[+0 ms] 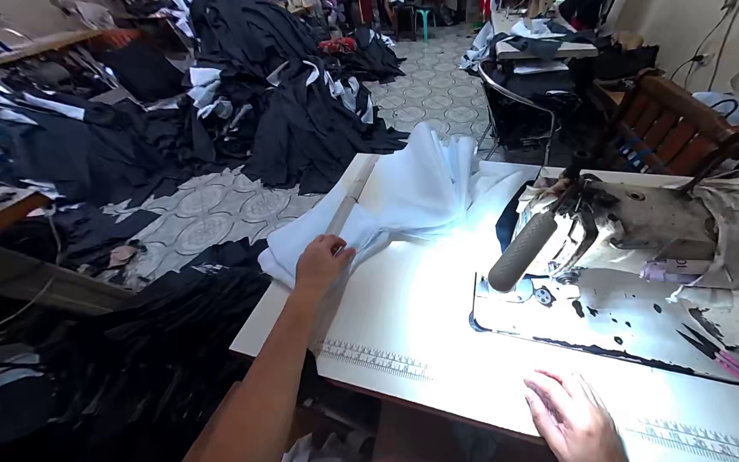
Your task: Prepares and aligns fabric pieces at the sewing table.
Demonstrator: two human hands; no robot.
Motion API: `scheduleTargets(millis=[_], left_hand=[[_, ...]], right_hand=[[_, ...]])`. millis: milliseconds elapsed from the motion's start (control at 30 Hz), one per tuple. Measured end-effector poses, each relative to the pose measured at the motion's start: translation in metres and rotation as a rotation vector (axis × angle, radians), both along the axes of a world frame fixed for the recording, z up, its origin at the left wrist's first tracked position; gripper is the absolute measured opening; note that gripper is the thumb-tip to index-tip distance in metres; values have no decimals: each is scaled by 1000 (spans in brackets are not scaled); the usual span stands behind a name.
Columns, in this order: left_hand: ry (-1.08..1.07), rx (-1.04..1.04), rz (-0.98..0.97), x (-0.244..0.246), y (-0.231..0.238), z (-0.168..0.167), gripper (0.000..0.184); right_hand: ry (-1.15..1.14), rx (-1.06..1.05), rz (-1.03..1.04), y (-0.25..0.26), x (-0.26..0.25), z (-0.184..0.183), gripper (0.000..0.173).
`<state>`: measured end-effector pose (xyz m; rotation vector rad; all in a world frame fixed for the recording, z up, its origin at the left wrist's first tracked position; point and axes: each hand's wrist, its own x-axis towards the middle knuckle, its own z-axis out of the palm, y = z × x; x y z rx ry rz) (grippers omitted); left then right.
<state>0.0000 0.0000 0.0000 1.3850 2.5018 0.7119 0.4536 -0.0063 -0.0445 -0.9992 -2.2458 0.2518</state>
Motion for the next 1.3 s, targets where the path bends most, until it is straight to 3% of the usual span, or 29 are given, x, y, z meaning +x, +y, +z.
scheduleTargets(millis=[100,200,467,667,833,1067,1133,1200,1300], left_hand=[[55,-53,-21,15,-1,9,46],[96,-47,1,22,0,12,38],[-170,-22,-49,-9,-8,12,36],[18,-145,-58,8,-1,24,34],[-166,-89,-62,-18,-8,18,29],[-26,31,2,-9,-6,11,25],[-116,209,72,-11,-10,9,25],[-142,387,95,-4,-19,10,26],[-84,349,-171,52,-49,31,26]], right_hand=[[10,-39,-8,-2,1,3,23],[5,-11,-27,-2,-1,0,23],[-13,68,-41,0,-1,-4,28],[9,136,-61,2,-3,-10,34],[6,150,-70,3,-3,-11,34],[6,145,-63,3,-4,-10,35],[141,-14,-18,0,-2,-4,29],[430,-403,81,-7,-4,13,20],[747,-1072,278,-17,-23,43,34]])
